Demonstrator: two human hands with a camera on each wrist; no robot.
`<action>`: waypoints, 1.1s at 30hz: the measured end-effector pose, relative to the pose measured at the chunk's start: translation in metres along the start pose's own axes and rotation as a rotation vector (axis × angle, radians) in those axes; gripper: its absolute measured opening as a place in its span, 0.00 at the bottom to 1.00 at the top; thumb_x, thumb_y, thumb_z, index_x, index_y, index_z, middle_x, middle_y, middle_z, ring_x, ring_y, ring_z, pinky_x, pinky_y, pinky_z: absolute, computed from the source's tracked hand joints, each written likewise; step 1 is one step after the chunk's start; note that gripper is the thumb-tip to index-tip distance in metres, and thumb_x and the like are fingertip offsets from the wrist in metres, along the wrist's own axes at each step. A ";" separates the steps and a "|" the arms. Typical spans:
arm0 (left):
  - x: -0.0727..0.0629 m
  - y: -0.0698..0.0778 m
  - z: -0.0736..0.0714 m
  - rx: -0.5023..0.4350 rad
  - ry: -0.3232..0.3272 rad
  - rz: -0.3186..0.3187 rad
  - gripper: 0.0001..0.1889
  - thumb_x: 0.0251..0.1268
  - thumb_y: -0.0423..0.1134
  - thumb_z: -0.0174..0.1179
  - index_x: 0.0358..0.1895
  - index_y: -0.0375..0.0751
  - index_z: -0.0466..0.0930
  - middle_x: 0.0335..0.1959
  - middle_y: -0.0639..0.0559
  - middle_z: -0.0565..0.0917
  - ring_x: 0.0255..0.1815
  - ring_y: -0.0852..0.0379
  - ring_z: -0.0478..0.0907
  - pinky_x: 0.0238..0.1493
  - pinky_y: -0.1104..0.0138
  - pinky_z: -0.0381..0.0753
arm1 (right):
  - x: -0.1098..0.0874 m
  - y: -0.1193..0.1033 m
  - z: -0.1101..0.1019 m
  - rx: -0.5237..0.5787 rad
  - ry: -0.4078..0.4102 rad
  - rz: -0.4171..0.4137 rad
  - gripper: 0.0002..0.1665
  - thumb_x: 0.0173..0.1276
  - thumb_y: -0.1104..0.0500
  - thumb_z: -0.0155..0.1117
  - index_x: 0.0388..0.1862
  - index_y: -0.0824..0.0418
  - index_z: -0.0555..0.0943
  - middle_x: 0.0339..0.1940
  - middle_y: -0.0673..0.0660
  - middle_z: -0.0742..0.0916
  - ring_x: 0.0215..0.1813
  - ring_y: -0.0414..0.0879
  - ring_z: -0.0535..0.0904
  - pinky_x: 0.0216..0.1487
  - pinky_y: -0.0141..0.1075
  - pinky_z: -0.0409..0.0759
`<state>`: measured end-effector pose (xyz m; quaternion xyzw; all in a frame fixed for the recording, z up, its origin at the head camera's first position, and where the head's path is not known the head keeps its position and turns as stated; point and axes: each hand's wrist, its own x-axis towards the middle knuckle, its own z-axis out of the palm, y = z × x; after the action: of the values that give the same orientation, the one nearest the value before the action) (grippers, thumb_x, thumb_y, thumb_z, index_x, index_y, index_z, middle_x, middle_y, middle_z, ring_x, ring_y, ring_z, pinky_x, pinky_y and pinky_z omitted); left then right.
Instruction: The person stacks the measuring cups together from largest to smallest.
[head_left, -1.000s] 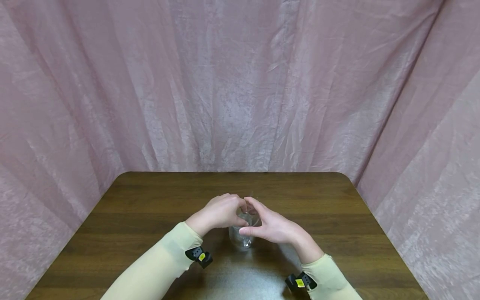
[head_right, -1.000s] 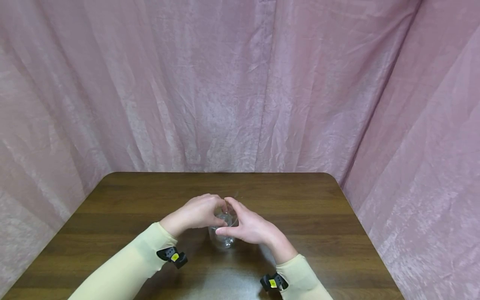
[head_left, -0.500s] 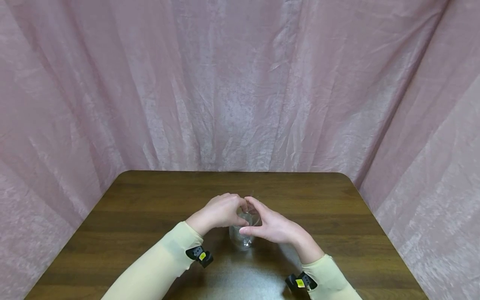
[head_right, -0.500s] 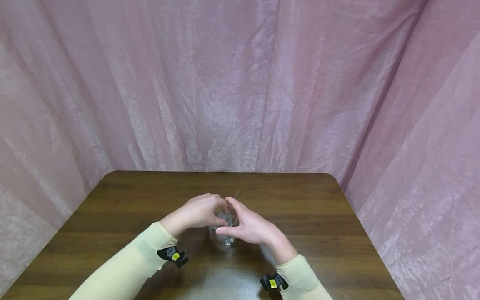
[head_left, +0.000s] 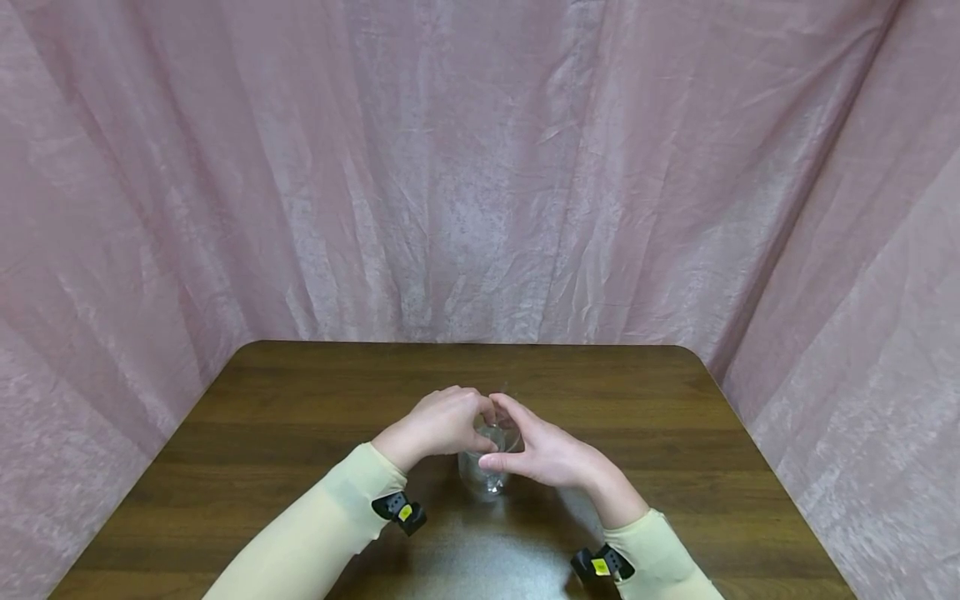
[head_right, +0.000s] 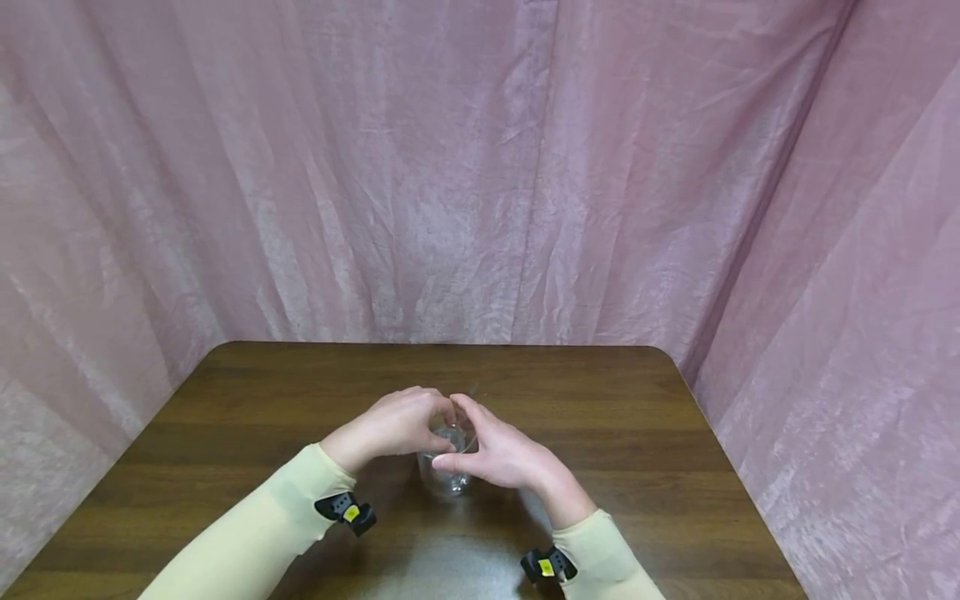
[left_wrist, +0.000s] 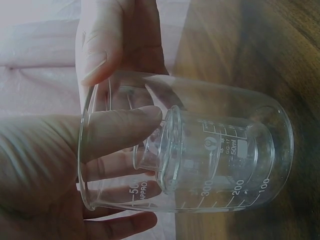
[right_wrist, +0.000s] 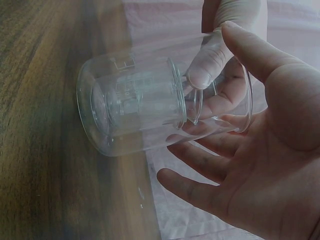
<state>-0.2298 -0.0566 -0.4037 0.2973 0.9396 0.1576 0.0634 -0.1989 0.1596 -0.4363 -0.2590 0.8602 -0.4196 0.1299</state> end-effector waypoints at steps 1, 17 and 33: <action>0.000 0.000 0.000 0.001 -0.001 0.001 0.17 0.61 0.51 0.84 0.48 0.48 0.95 0.46 0.56 0.93 0.43 0.56 0.85 0.43 0.57 0.86 | 0.000 0.000 0.000 -0.002 -0.001 0.001 0.59 0.74 0.37 0.77 0.91 0.54 0.57 0.77 0.55 0.79 0.79 0.51 0.74 0.76 0.56 0.73; 0.000 0.001 -0.001 0.032 -0.004 0.011 0.17 0.61 0.52 0.84 0.48 0.50 0.95 0.46 0.57 0.93 0.44 0.55 0.85 0.46 0.55 0.85 | 0.000 -0.001 -0.002 0.003 -0.013 0.005 0.58 0.74 0.38 0.77 0.91 0.53 0.56 0.77 0.54 0.79 0.79 0.50 0.73 0.75 0.56 0.74; 0.001 0.000 -0.001 0.064 0.007 0.027 0.16 0.60 0.52 0.85 0.46 0.52 0.95 0.46 0.59 0.91 0.47 0.54 0.85 0.49 0.52 0.84 | 0.000 0.000 -0.001 -0.004 -0.003 -0.001 0.57 0.74 0.38 0.77 0.90 0.53 0.58 0.76 0.52 0.80 0.78 0.49 0.74 0.76 0.56 0.72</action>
<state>-0.2307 -0.0563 -0.4026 0.3115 0.9402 0.1292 0.0486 -0.1996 0.1599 -0.4353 -0.2602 0.8607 -0.4177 0.1304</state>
